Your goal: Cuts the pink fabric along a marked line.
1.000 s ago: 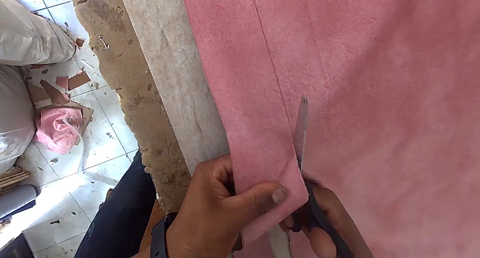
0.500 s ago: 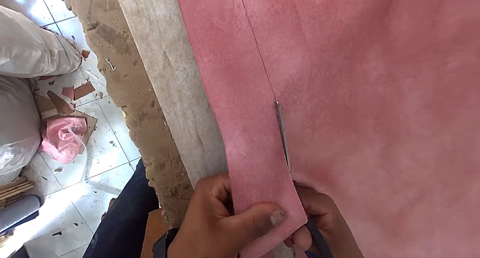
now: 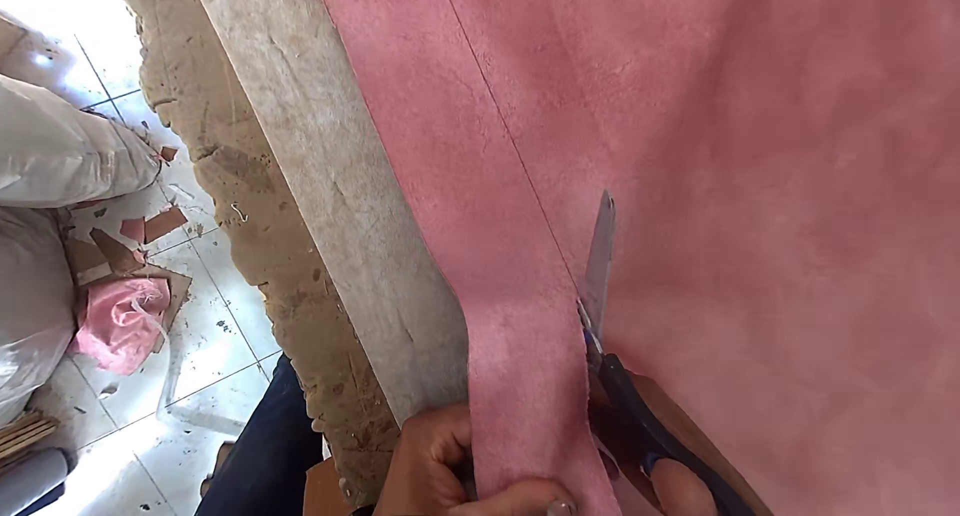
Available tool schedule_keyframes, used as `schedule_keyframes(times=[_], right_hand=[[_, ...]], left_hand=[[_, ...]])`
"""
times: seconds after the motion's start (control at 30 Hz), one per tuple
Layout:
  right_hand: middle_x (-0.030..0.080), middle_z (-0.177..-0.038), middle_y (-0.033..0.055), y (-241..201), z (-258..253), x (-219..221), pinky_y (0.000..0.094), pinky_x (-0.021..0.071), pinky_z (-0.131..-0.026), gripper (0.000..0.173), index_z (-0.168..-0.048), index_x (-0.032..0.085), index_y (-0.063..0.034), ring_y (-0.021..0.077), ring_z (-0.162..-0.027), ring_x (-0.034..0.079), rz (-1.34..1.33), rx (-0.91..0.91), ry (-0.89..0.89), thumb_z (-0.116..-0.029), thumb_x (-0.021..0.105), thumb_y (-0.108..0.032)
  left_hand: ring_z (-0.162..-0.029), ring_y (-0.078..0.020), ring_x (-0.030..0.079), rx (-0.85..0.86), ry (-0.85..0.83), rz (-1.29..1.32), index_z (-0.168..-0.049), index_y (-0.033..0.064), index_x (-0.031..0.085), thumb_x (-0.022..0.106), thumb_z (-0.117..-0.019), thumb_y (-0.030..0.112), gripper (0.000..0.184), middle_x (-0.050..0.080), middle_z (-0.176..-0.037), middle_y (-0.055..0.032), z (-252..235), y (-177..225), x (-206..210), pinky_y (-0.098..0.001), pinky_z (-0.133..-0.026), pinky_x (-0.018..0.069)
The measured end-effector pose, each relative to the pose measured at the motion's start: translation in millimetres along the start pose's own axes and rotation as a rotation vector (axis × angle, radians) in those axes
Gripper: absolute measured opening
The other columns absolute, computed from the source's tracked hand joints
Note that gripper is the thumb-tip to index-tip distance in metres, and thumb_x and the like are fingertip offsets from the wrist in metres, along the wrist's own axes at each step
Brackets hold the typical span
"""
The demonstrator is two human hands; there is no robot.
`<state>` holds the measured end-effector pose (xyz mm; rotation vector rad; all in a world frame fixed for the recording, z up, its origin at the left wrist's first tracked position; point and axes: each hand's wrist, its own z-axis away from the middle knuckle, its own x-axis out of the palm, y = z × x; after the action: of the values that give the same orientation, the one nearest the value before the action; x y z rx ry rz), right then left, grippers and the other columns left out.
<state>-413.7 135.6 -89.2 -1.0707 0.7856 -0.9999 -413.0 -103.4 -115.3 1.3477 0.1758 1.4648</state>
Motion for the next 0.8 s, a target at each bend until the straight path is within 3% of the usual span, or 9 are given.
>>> schedule_keyframes(times=[0.13,0.23,0.33,0.4,0.6,0.8], right_hand=[[0.062,-0.093,-0.0058,-1,0,-1,0.0121,0.0481,-0.075,0.068,-0.107,0.065,-0.0068,-0.0071,-0.085,0.057,-0.011,0.019,-0.004,-0.0979,0.045,-0.072],[0.060,-0.086,-0.0060,-8,-6,-1,0.0116,0.0464,-0.067,0.065,-0.101,0.064,-0.0074,-0.0072,-0.077,0.056,-0.011,0.055,0.002,-0.0977,0.048,-0.070],[0.060,-0.087,-0.0090,3,-8,-5,0.0108,0.0462,-0.064,0.053,-0.100,0.065,-0.0147,-0.0075,-0.077,0.056,-0.038,0.029,-0.044,-0.0983,0.052,-0.066],[0.057,-0.081,-0.0114,2,-12,-3,0.0080,0.0412,-0.057,0.047,-0.093,0.064,-0.0167,-0.0099,-0.069,0.051,-0.057,0.033,-0.034,-0.0981,0.057,-0.063],[0.059,-0.079,-0.0099,4,-19,1,0.0085,0.0427,-0.059,0.039,-0.088,0.066,-0.0130,-0.0086,-0.069,0.053,-0.084,0.022,0.002,-0.0990,0.064,-0.050],[0.059,-0.075,-0.0077,9,-24,4,0.0102,0.0425,-0.056,0.036,-0.083,0.065,-0.0110,-0.0064,-0.065,0.052,-0.086,0.018,0.029,-0.0992,0.067,-0.043]], left_hand=[[-0.078,-0.0130,0.074,-0.005,-0.002,0.005,-0.101,-0.0023,0.070,0.078,-0.0899,0.003,0.015,0.076,-0.087,-0.0090,1,-1,-1,-0.0317,-0.072,0.0633],[-0.079,-0.0129,0.074,-0.010,-0.012,0.005,-0.102,-0.0023,0.070,0.077,-0.0902,0.002,0.015,0.076,-0.089,-0.0088,1,0,-1,-0.0324,-0.074,0.0634],[-0.078,-0.0125,0.073,-0.019,0.008,0.010,-0.101,-0.0015,0.070,0.077,-0.0901,0.003,0.014,0.076,-0.088,-0.0077,2,0,-1,-0.0321,-0.073,0.0630],[-0.078,-0.0104,0.073,-0.021,0.017,0.012,-0.101,0.0007,0.071,0.077,-0.0906,0.004,0.013,0.076,-0.088,-0.0053,2,1,-1,-0.0307,-0.073,0.0626],[-0.079,-0.0065,0.072,-0.001,0.033,-0.027,-0.100,0.0033,0.071,0.078,-0.0901,0.005,0.012,0.076,-0.087,-0.0020,4,-3,-2,-0.0279,-0.074,0.0618],[-0.078,-0.0080,0.072,-0.031,0.029,-0.078,-0.099,-0.0001,0.070,0.078,-0.0906,0.006,0.013,0.075,-0.086,-0.0043,3,-2,-1,-0.0292,-0.073,0.0619]])
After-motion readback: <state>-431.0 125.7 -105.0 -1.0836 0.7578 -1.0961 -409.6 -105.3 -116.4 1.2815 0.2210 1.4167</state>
